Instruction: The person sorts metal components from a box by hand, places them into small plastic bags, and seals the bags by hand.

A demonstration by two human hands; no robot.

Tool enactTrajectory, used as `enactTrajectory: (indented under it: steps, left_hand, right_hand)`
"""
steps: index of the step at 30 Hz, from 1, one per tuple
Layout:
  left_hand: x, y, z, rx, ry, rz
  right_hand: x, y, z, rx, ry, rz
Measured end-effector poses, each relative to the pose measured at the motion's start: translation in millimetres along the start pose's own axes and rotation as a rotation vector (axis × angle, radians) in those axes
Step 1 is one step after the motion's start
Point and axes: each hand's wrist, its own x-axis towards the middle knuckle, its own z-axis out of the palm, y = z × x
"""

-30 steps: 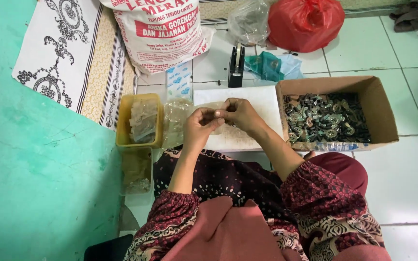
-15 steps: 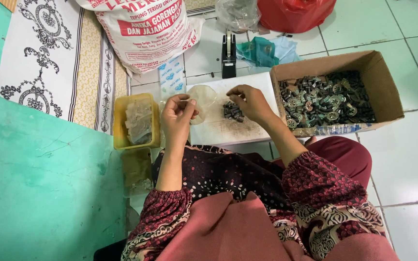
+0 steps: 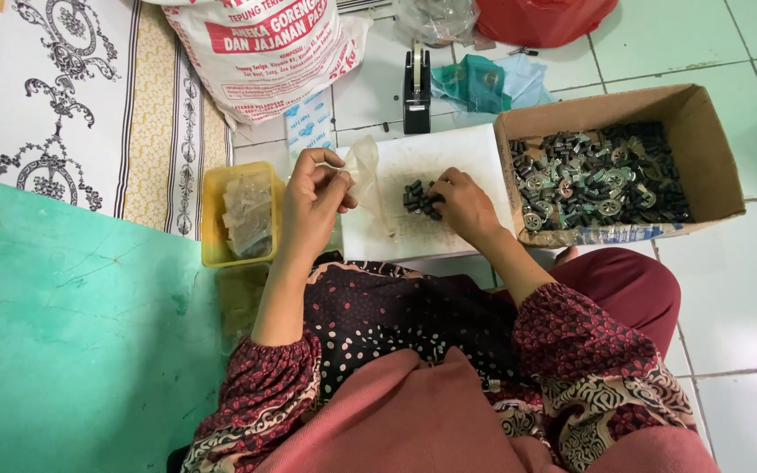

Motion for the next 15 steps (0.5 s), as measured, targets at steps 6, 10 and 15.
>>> enactTrajectory:
  steps: [6,10,15]
  left_hand:
    - [-3.3,4.3,3.1,0.044,-0.009,-0.011]
    - [-2.0,0.5,3.7,0.070,-0.013,0.021]
    - [-1.9,-4.7,10.8,0.075,0.006,0.004]
  right_hand:
    - [1.2,21.7,7.9,0.285,-0.002,0.146]
    - [0.3,20.4,-2.1,0.490,0.028,0.191]
    - [1.2,36.1,4.5,0.710,0.059,0.327]
